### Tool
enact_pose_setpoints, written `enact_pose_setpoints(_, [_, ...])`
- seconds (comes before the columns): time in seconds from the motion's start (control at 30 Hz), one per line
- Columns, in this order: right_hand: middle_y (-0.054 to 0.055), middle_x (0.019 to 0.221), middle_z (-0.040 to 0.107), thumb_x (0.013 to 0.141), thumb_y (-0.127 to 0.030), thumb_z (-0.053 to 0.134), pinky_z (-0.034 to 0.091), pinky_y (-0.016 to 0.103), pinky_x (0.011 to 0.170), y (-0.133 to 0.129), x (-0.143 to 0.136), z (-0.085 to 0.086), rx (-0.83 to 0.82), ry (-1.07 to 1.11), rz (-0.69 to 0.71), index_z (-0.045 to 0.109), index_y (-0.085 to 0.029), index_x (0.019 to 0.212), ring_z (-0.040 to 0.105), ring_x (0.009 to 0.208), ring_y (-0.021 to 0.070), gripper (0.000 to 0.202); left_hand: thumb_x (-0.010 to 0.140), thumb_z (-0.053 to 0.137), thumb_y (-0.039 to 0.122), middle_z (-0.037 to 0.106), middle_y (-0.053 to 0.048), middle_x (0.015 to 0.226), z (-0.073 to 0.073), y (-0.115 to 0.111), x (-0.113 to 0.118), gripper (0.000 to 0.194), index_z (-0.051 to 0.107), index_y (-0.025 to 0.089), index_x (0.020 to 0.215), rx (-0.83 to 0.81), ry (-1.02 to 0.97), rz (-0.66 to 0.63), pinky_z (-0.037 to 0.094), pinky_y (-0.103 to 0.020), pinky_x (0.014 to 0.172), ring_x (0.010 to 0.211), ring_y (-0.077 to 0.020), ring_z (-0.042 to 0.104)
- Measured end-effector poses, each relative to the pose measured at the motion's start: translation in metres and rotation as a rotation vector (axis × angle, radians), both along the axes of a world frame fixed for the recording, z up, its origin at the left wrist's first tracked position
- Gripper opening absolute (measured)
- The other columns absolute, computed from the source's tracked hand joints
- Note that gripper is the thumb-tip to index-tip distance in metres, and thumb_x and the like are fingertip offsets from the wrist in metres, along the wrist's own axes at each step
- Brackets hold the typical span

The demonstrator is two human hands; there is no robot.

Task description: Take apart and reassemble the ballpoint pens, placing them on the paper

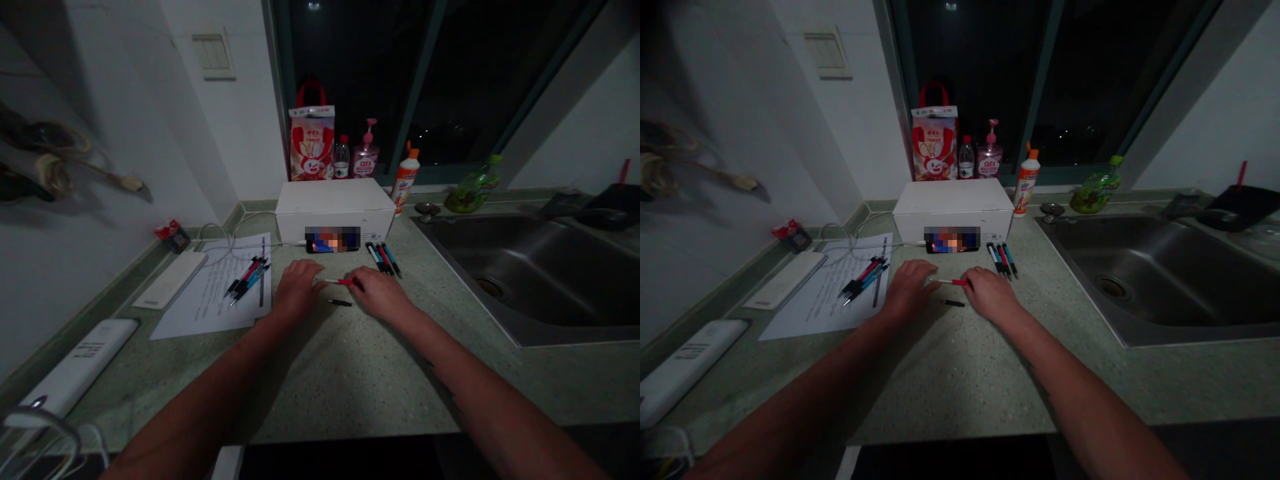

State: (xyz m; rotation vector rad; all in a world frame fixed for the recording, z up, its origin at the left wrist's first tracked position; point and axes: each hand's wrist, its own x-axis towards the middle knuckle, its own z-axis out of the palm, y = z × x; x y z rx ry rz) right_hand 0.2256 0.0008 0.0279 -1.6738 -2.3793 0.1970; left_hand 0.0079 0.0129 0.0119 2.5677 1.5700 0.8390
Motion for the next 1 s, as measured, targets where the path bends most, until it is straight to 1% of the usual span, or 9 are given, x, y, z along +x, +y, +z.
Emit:
enact_pose_setpoints(0.1, [0.009,0.104,0.074,0.099,-0.025,0.05,0.045,0.03,0.075,0.001,0.002,0.0,0.043,0.062,-0.094,0.065,-0.018,0.113,0.069,0.093,0.0225,0.021,0.095,0.065,0.028,0.07,-0.008,0.112,0.002,-0.007,0.002,0.022,0.068,0.021,0.115,0.075,-0.066,-0.06,0.046,-0.041,0.096,0.109,-0.0253,0.059])
enact_pose_setpoints(0.23, [0.012,0.112,0.075,0.099,-0.024,0.046,0.048,0.033,0.076,0.001,0.003,0.001,0.109,0.136,-0.117,0.056,-0.017,0.135,0.07,0.094,0.0249,0.037,0.093,0.068,0.031,0.071,-0.008,0.108,-0.002,-0.012,0.01,0.02,0.072,0.022,0.11,-0.12,0.044,-0.289,0.046,-0.039,0.092,0.105,-0.0245,0.061])
enact_pose_setpoints(0.33, [0.011,0.112,0.076,0.103,-0.031,0.042,0.049,0.034,0.077,0.001,0.002,0.002,0.122,0.165,-0.112,0.059,-0.02,0.134,0.071,0.094,0.0253,0.037,0.091,0.069,0.028,0.072,-0.007,0.107,-0.003,-0.013,0.016,0.014,0.074,0.022,0.103,-0.209,0.122,-0.356,0.045,-0.04,0.091,0.104,-0.0256,0.061])
enact_pose_setpoints(0.43, [0.01,0.11,0.077,0.105,-0.034,0.041,0.05,0.034,0.078,0.001,0.002,0.004,0.127,0.141,-0.116,0.063,-0.021,0.132,0.072,0.096,0.026,0.037,0.092,0.065,0.022,0.072,-0.007,0.102,-0.003,-0.012,0.016,0.011,0.073,0.02,0.098,-0.216,0.077,-0.28,0.046,-0.042,0.091,0.102,-0.0261,0.061])
enact_pose_setpoints(0.57, [0.009,0.117,0.075,0.106,-0.032,0.04,0.05,0.034,0.08,0.001,0.004,0.005,0.142,0.079,-0.076,0.06,-0.025,0.139,0.071,0.098,0.0253,0.039,0.096,0.057,0.022,0.073,-0.008,0.107,-0.005,-0.005,0.007,0.017,0.07,0.02,0.107,-0.192,-0.148,-0.062,0.049,-0.042,0.094,0.101,-0.0246,0.064])
enact_pose_setpoints(0.63, [0.008,0.118,0.074,0.106,-0.031,0.039,0.049,0.034,0.078,0.0,0.004,0.006,0.129,0.035,-0.036,0.059,-0.029,0.141,0.07,0.097,0.0244,0.04,0.098,0.054,0.022,0.074,-0.008,0.111,-0.006,-0.002,0.003,0.021,0.07,0.02,0.11,-0.159,-0.245,-0.008,0.049,-0.041,0.096,0.104,-0.0239,0.065])
enact_pose_setpoints(0.7, [0.007,0.115,0.073,0.106,-0.03,0.039,0.048,0.032,0.075,-0.001,0.003,0.006,0.109,-0.007,-0.004,0.059,-0.031,0.141,0.07,0.096,0.0238,0.04,0.099,0.051,0.022,0.074,-0.008,0.113,-0.007,0.001,-0.001,0.024,0.07,0.019,0.112,-0.132,-0.29,0.012,0.049,-0.041,0.098,0.107,-0.024,0.065])
enact_pose_setpoints(0.87, [0.005,0.114,0.072,0.104,-0.022,0.042,0.047,0.031,0.072,-0.002,0.001,0.005,0.078,-0.038,0.035,0.06,-0.032,0.139,0.069,0.094,0.0217,0.041,0.099,0.049,0.021,0.074,-0.007,0.113,-0.004,0.002,-0.002,0.025,0.071,0.02,0.112,-0.13,-0.274,0.048,0.048,-0.043,0.1,0.107,-0.0239,0.065])
enact_pose_setpoints(1.0, [0.006,0.114,0.071,0.104,-0.022,0.041,0.047,0.031,0.072,-0.001,0.002,0.003,0.085,-0.052,0.045,0.061,-0.033,0.138,0.069,0.092,0.0218,0.041,0.099,0.048,0.022,0.074,-0.009,0.113,-0.002,0.0,-0.001,0.026,0.071,0.02,0.111,-0.13,-0.263,0.03,0.048,-0.042,0.099,0.107,-0.0237,0.065])
